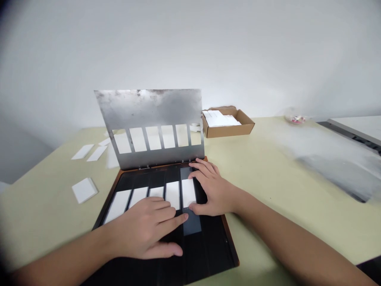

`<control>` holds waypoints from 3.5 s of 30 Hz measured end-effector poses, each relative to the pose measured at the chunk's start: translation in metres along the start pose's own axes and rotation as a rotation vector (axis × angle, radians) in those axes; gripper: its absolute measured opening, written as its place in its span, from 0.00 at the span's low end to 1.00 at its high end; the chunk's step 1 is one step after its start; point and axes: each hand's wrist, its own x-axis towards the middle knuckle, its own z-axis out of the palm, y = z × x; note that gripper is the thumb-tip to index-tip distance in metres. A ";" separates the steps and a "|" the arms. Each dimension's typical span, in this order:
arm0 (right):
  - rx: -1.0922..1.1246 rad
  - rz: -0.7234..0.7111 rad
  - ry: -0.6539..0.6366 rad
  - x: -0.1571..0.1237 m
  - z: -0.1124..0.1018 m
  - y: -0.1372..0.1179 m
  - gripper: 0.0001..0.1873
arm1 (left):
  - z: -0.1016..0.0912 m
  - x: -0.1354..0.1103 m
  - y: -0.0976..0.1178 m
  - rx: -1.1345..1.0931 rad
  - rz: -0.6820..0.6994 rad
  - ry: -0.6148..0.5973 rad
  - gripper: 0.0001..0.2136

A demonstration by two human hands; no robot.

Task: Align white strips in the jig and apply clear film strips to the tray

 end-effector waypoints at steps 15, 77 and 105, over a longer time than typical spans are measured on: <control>-0.015 -0.021 0.006 0.001 0.000 0.001 0.36 | -0.001 0.000 0.000 0.003 0.001 0.002 0.24; -0.087 -0.170 0.169 0.004 -0.004 -0.009 0.14 | 0.000 0.000 0.001 0.031 -0.013 0.005 0.20; 0.050 -0.153 0.062 0.004 -0.001 -0.005 0.38 | 0.000 -0.001 0.001 0.051 -0.001 0.028 0.21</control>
